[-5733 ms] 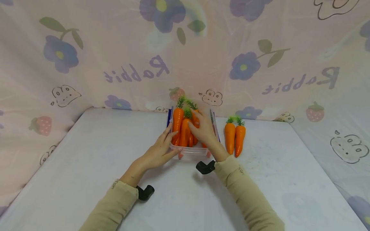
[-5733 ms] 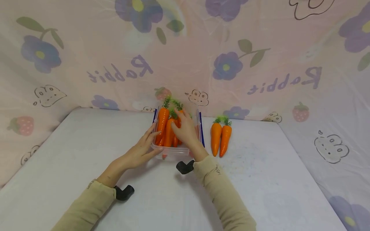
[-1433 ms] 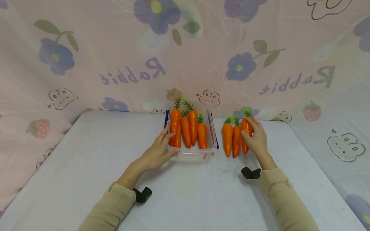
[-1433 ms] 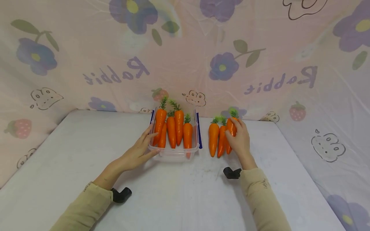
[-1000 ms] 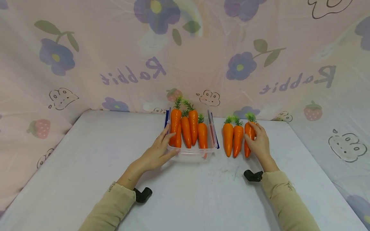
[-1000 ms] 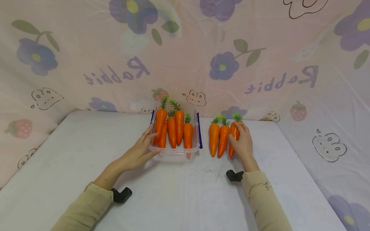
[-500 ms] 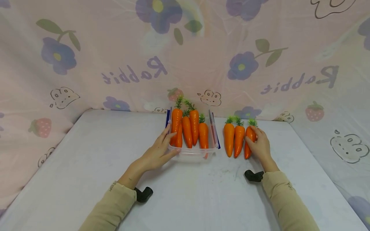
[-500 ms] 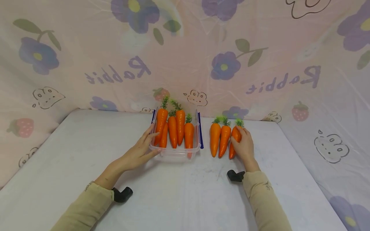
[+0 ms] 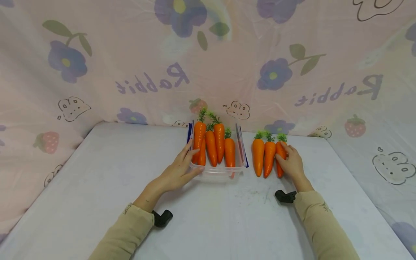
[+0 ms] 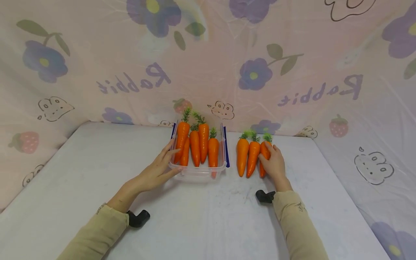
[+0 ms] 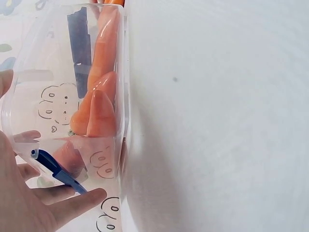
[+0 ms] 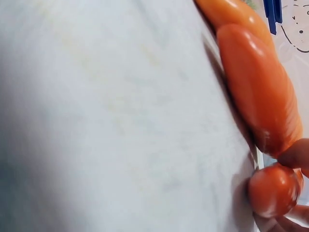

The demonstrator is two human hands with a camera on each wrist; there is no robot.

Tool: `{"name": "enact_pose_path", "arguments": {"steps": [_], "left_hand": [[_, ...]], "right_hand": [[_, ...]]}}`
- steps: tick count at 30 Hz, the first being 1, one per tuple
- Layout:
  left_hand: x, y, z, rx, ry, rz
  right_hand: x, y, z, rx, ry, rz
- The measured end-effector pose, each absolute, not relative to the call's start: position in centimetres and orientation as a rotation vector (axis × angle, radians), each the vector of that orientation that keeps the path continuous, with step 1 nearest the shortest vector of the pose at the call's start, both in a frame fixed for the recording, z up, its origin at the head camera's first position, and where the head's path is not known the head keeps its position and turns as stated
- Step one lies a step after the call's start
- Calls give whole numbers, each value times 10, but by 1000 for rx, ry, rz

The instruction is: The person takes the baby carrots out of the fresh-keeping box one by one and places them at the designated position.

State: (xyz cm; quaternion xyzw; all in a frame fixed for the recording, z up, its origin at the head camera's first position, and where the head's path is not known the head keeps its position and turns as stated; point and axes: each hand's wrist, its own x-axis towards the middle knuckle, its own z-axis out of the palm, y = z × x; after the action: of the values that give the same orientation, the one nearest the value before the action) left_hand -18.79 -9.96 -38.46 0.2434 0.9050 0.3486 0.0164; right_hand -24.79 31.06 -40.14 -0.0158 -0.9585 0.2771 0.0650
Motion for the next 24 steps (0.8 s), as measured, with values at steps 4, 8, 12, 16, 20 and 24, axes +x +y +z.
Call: {"name": "enact_pose_path", "arguments": {"steps": [4,8,12,16,20,24], "left_hand": [[-188,-99,-384,757,2812,1086],[-188,-99,-384,744,2806,1088],[-188,-98,-384,731,2804,1078],[-187,-98,-384,737,2807,1070],[-188,-98,-384,741,2815,1069],[-188,-99,-384,743,2816,1070]], "right_hand": [[-249,312,-402,-37,-2891,838],[-250,312,-401,-27,-2883,834],[-252,312,-401,-36,-2877,829],[-253,311,-399,-49,-2878,842],[-254,309,-396,-54,-2874,869],[-255,306,-389,-46,-2842,885]]}}
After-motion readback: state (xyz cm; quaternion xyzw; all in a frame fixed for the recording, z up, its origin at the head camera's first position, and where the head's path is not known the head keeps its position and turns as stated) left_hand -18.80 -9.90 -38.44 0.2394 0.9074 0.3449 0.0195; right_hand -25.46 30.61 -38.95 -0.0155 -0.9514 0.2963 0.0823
